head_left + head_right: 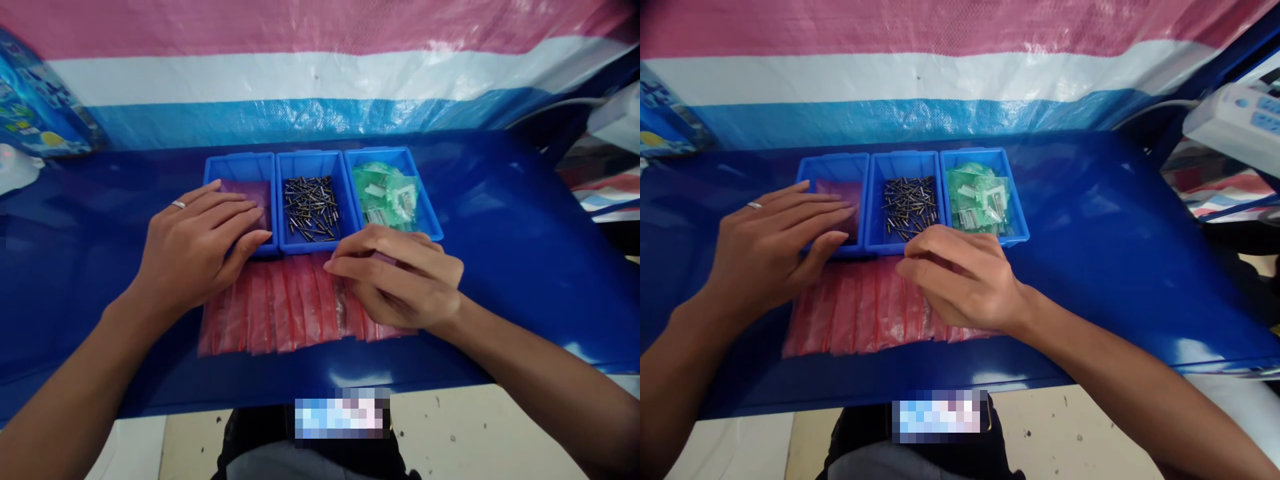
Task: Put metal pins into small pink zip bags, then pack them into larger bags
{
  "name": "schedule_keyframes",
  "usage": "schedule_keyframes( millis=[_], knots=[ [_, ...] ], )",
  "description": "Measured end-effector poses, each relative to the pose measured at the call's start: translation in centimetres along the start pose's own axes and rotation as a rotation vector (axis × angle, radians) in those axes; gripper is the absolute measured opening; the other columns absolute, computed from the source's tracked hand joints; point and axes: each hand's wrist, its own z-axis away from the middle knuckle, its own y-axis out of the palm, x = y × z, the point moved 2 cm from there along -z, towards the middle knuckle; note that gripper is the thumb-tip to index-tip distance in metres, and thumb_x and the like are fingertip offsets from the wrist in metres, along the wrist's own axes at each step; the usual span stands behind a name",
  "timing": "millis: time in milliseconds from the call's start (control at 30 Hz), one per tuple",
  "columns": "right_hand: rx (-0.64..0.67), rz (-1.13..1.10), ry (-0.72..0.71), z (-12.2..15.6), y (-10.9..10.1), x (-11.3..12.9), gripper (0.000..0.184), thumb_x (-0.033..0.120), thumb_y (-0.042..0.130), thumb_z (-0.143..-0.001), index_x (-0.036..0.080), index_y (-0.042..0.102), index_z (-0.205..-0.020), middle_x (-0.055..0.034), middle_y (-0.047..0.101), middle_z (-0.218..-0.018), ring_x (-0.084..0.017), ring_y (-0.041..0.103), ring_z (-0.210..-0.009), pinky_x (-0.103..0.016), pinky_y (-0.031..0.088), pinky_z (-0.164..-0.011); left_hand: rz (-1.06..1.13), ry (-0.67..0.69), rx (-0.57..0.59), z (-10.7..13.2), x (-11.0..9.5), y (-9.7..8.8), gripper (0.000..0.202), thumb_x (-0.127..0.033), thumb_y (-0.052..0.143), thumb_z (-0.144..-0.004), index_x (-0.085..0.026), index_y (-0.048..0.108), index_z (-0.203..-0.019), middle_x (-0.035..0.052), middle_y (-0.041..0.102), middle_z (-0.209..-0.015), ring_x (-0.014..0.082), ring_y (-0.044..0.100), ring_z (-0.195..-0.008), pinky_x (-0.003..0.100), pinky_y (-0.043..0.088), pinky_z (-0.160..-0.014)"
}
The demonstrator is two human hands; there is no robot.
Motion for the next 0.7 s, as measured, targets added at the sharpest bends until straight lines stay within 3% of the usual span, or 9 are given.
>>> schedule_keyframes(
  millis=[167,400,567,633,700],
  knots=[
    [-0.003,0.121,0.021,0.1,-0.8,-0.7,0.027,0.001,0.063,-0.094,0.023,0.075,-0.106,-0.0066,0.077,-0.099,-0.018,0.078,-0.089,-0.029,0.067,-0.068,0.04,-0.03,-0.001,0.2,-0.1,-0.1,0.03,-0.058,0.063,-0.105,-0.042,0.083,-0.121,-0.004,0.085,-0.11,0.0294,0.083,-0.109,0.05,0.069,-0.109],
    [-0.041,0.135,0.157,0.0,-0.8,-2.6,0.025,0.006,0.059,-0.097,0.023,0.075,-0.106,-0.0098,0.079,-0.103,-0.022,0.076,-0.091,-0.041,0.065,-0.078,-0.06,-0.049,0.09,0.6,-0.5,0.5,0.049,-0.069,0.05,-0.108,-0.041,0.077,-0.137,0.0003,0.084,-0.123,0.0321,0.081,-0.12,0.043,0.069,-0.088],
    [-0.012,0.186,0.07,-0.1,-1.2,-2.1,0.028,0.007,0.059,-0.097,0.025,0.074,-0.112,-0.0085,0.077,-0.105,-0.022,0.076,-0.097,-0.039,0.065,-0.08,-0.01,-0.104,0.108,0.6,-0.5,0.5,0.067,-0.073,0.052,-0.107,-0.04,0.055,-0.165,0.0041,0.078,-0.14,0.0348,0.078,-0.127,0.045,0.067,-0.104],
    [0.015,0.238,-0.011,-0.1,-1.5,-1.7,0.029,0.006,0.061,-0.095,0.025,0.074,-0.113,-0.006,0.077,-0.102,-0.019,0.076,-0.092,-0.034,0.064,-0.073,0.047,-0.062,0.097,0.4,-0.7,0.4,0.07,-0.068,0.058,-0.107,-0.039,0.047,-0.169,0.0034,0.068,-0.155,0.0347,0.071,-0.14,0.046,0.062,-0.117],
    [0.034,0.318,-0.114,-0.1,-1.7,-1.2,0.026,0.008,0.063,-0.095,0.025,0.074,-0.112,-0.0011,0.076,-0.089,-0.015,0.071,-0.075,-0.029,0.057,-0.059,0.098,0.006,0.109,0.2,-1.1,0.4,0.068,-0.062,0.063,-0.107,-0.04,0.047,-0.169,0.0002,0.056,-0.168,0.0339,0.062,-0.152,0.048,0.057,-0.127]
  ],
)
